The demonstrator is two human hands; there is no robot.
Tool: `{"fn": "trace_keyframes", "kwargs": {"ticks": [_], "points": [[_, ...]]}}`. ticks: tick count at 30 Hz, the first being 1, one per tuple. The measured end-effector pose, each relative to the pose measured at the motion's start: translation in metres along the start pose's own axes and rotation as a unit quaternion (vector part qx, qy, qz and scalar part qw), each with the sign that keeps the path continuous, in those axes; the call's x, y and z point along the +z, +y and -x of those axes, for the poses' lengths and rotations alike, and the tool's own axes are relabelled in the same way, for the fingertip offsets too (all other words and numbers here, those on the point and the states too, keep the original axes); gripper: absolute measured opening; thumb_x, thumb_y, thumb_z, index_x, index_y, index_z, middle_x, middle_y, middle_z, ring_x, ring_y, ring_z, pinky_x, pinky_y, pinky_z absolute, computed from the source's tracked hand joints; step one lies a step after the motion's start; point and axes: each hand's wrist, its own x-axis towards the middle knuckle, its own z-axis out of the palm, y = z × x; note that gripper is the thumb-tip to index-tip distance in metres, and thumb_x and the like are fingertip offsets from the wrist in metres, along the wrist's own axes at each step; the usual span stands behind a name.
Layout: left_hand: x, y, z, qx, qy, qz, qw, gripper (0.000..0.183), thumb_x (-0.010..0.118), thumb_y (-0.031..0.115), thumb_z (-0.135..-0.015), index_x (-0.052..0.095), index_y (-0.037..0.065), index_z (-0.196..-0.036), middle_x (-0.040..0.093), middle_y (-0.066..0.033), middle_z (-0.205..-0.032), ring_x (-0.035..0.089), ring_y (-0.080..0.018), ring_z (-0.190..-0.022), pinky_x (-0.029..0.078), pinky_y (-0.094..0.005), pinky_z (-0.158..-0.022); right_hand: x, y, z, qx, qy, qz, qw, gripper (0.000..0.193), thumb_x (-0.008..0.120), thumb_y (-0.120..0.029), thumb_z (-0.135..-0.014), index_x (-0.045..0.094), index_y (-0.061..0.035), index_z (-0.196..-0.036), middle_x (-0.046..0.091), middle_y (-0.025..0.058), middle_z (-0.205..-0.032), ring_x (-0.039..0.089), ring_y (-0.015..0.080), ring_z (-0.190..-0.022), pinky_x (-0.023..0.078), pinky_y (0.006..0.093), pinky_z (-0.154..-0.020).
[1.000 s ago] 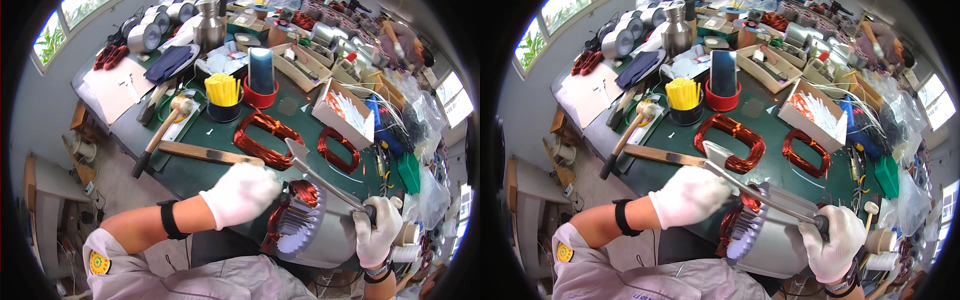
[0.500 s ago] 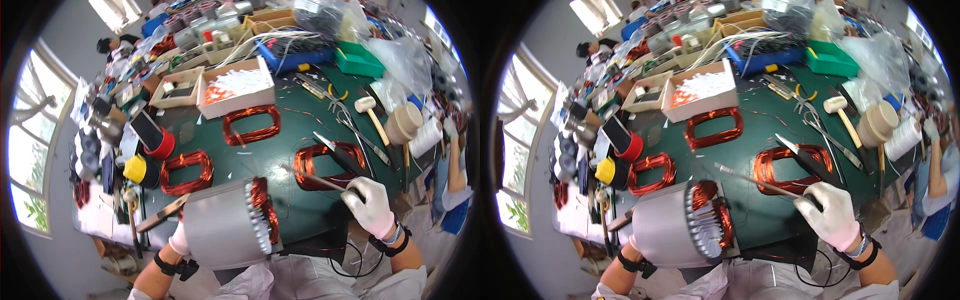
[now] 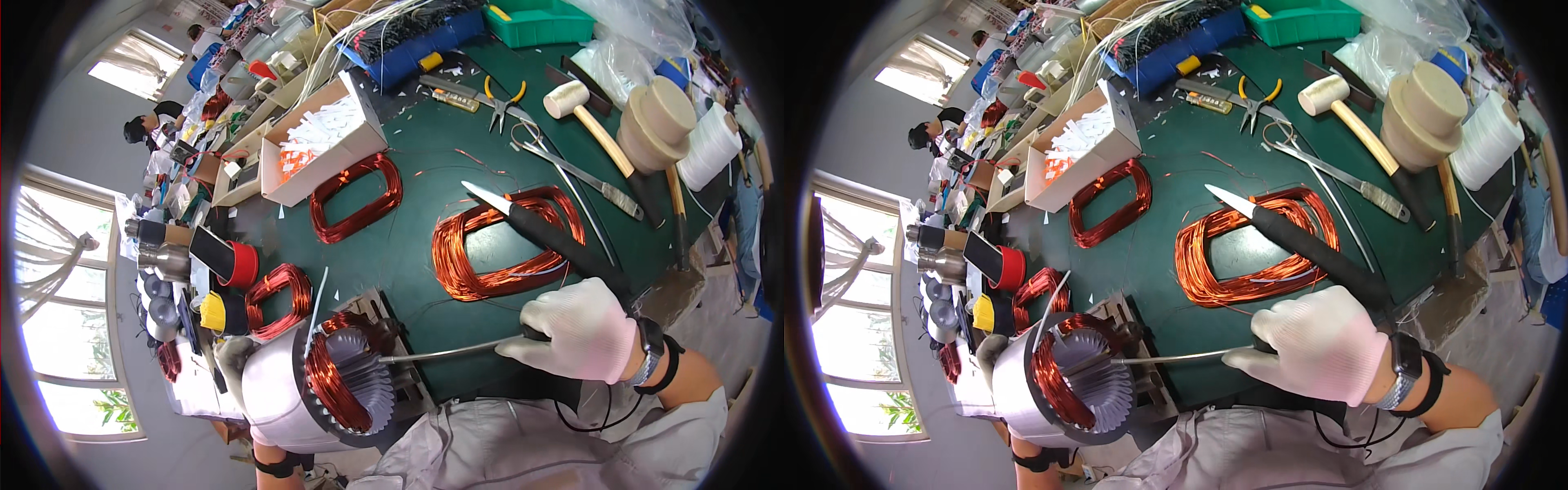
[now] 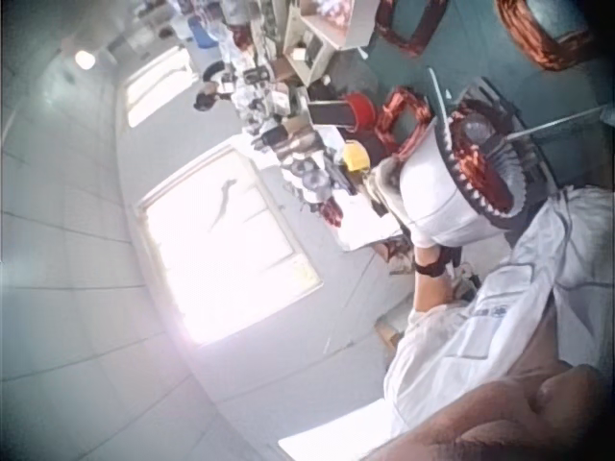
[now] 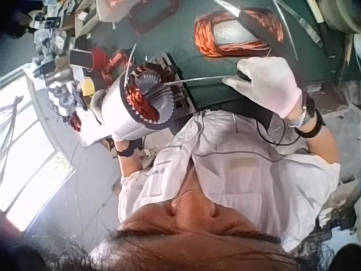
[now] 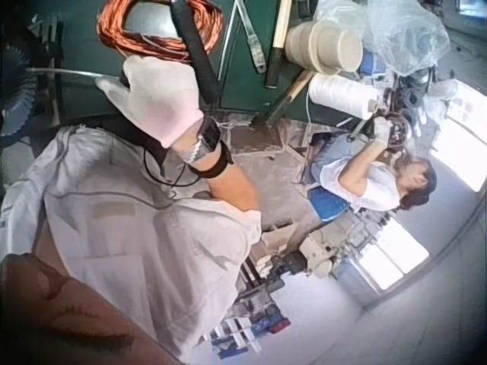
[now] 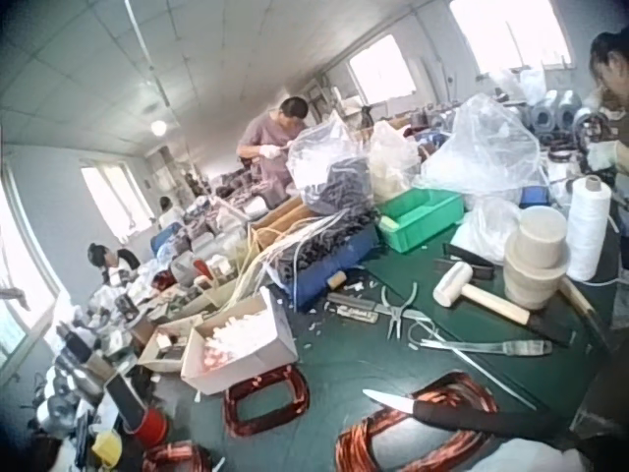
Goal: The person inserts a yellow strip into a stator slot, fits a copper coil into the stator, and uses a metal tool to press it deeper. They then use a mallet and a wooden block to tap the coil into place before picking up another coil.
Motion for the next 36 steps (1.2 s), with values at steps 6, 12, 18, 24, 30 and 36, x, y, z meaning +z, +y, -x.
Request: {"fn": "trace_keyframes", "kwargs": {"ticks": [6,12,18,24,30,36], "points": [[-0.021,0.019,0.017,0.010,0.200,-0.082,0.976,0.026,0.057,0.006,-0.101,0.055,0.000,-0.126,0.059,-0.0084,-0.116,0.060,-0.0161,-0.107,0.050,-0.0314,-0.100,0.016,0.005,-0.010,-0.010,0.036,-0.043,0.998,0.044,0.084,-0.043,-0.081,0.067,-0.0055,-0.065,0.061,0.0106,-0.059,0.064,0.0305,-0.055,0.050,0.0380,-0.053],[-0.002,0.078,0.020,0.291,0.233,-0.171,0.912,0.015,0.050,0.009,-0.101,0.053,0.000,-0.112,0.050,-0.0096,-0.101,0.047,-0.0194,-0.089,0.041,-0.0349,-0.084,0.009,-0.008,-0.018,-0.006,-0.041,0.042,0.998,0.048,0.078,-0.047,-0.087,0.065,-0.0064,-0.064,0.063,0.0105,-0.060,0.066,0.0284,-0.055,0.051,0.0375,-0.054],[0.030,0.108,0.011,0.387,0.193,-0.081,0.898,0.022,0.066,0.018,-0.097,0.049,0.004,-0.100,0.042,-0.0066,-0.092,0.042,-0.0209,-0.084,0.037,-0.0373,-0.077,-0.001,-0.014,-0.018,-0.045,-0.019,0.120,0.992,0.048,0.073,-0.052,-0.091,0.065,-0.0103,-0.069,0.062,0.0066,-0.057,0.065,0.0243,-0.049,0.051,0.0390,-0.047],[0.032,0.109,0.010,0.333,0.133,-0.051,0.932,0.033,0.071,0.028,-0.094,0.049,0.006,-0.106,0.043,-0.0065,-0.095,0.044,-0.0218,-0.087,0.037,-0.0385,-0.081,-0.013,-0.011,-0.033,-0.109,-0.005,0.154,0.982,0.041,0.075,-0.048,-0.089,0.064,-0.0120,-0.071,0.062,0.0066,-0.061,0.067,0.0246,-0.053,0.052,0.0404,-0.049],[0.034,0.108,0.009,0.301,0.140,-0.018,0.943,0.042,0.073,0.034,-0.093,0.050,0.006,-0.114,0.048,-0.0073,-0.106,0.047,-0.0228,-0.092,0.038,-0.0400,-0.086,0.004,-0.002,-0.056,-0.208,0.049,0.122,0.969,0.027,0.072,-0.031,-0.081,0.057,-0.0116,-0.068,0.057,0.0036,-0.063,0.064,0.0223,-0.055,0.049,0.0384,-0.048],[0.014,0.105,0.016,0.294,0.058,0.000,0.954,0.048,0.070,0.037,-0.095,0.051,0.004,-0.123,0.048,-0.0112,-0.114,0.047,-0.0256,-0.108,0.037,-0.0428,-0.101,0.023,-0.034,-0.057,-0.195,0.110,0.098,0.970,0.011,0.068,-0.020,-0.075,0.063,-0.0112,-0.071,0.059,0.0045,-0.065,0.063,0.0206,-0.057,0.049,0.0358,-0.053]]}}
